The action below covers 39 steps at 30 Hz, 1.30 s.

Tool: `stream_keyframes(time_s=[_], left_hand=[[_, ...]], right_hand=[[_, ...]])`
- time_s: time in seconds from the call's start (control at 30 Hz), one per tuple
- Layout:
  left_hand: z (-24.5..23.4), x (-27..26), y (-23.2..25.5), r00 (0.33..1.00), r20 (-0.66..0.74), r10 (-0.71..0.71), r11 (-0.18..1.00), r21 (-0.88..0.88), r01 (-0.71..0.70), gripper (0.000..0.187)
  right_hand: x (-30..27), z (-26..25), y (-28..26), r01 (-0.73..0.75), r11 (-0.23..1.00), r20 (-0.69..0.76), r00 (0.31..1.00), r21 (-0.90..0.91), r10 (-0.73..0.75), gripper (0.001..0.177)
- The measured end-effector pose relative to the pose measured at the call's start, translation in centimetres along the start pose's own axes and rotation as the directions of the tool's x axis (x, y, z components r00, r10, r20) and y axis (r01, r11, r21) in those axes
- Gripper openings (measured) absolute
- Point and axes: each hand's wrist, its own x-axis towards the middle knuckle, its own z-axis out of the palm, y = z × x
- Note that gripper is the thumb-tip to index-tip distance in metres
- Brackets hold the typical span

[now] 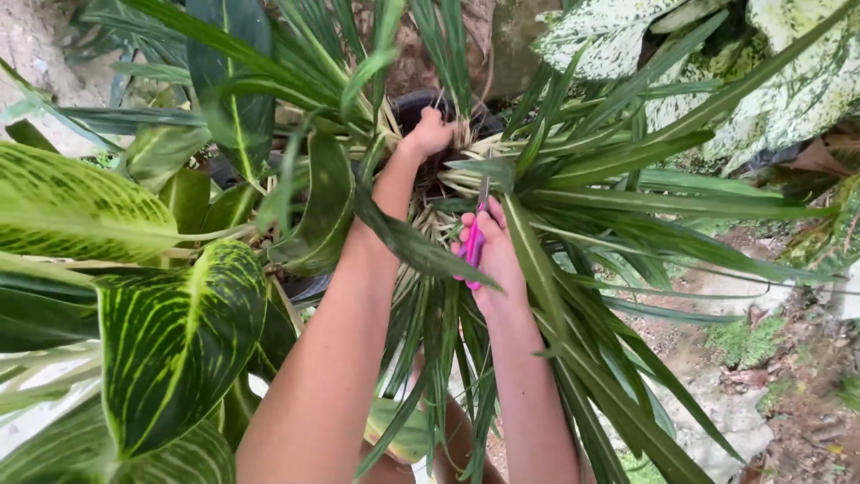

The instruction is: Pruning and removing dead leaves from potted garden plants using scissors.

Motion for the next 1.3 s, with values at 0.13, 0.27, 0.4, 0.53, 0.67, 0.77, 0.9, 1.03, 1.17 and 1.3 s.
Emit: stream_keyframes(time_s=[0.13, 0.27, 0.4, 0.53, 0.67, 0.77, 0.9, 1.03, 1.17, 1.3], left_hand=[[0.0, -0.1, -2.3, 0.983, -0.14, 0.116, 0.993, 0.026, -0.113, 0.045], [-2.9, -7.6, 3.4, 0.974, -0.224, 0.028, 0.998, 0.055, -0.016, 0.021], [-8.0, -5.7, 5.0, 0.927, -0.346, 0.147, 0.839, -0.453, -0.302, 0.012], [-10.2, -10.0, 7.5, 0.924, -0.365, 0.113, 0.917, -0.321, -0.238, 0.01], [-9.7, -12.6, 5.3, 0.889, -0.457, 0.01, 0.959, -0.247, -0.138, 0.003], [-8.4, -13.6, 3.4, 0.905, -0.419, -0.076, 0.944, -0.322, -0.07, 0.009], [-11.3, -19.6, 11.7, 0.981, -0.107, -0.161, 0.598, -0.802, 0.01, 0.024], [-13.6, -19.5, 15.1, 0.982, -0.181, 0.053, 0.695, -0.7, -0.166, 0.011], [-9.6, -13.5, 9.7, 0.575, -0.445, 0.686, 0.727, 0.441, -0.526, 0.049], [-5.4, -16.4, 15.5, 0.949, -0.29, 0.12, 0.918, 0.396, 0.005, 0.072]], right_hand=[[0.7, -0.6, 0.8, 0.016, 1.0, 0.003, 1.0, 0.012, -0.016, 0.037], [0.6, -0.6, 1.6, 0.094, 0.996, 0.021, 0.995, 0.008, -0.094, 0.037], [0.7, -0.5, 1.8, 0.12, 0.993, 0.01, 0.993, 0.008, -0.12, 0.037], [1.6, -0.5, 2.0, 0.131, 0.991, 0.022, 0.991, 0.015, -0.131, 0.038], [1.6, -1.2, 2.1, 0.118, 0.993, 0.03, 0.992, 0.026, -0.119, 0.038], [1.4, -1.0, 1.6, 0.113, 0.993, 0.041, 0.993, 0.025, -0.114, 0.038], [1.8, -1.3, 2.6, 0.11, 0.994, 0.036, 0.993, 0.03, -0.111, 0.037], [1.3, 0.5, 2.8, 0.138, 0.99, 0.008, 0.99, -0.033, -0.138, 0.04], [1.1, 0.7, 2.8, 0.141, 0.987, -0.023, 0.989, -0.075, -0.143, 0.045], [1.9, 0.0, 4.2, 0.179, 0.982, 0.003, 0.984, -0.062, -0.179, 0.043]])
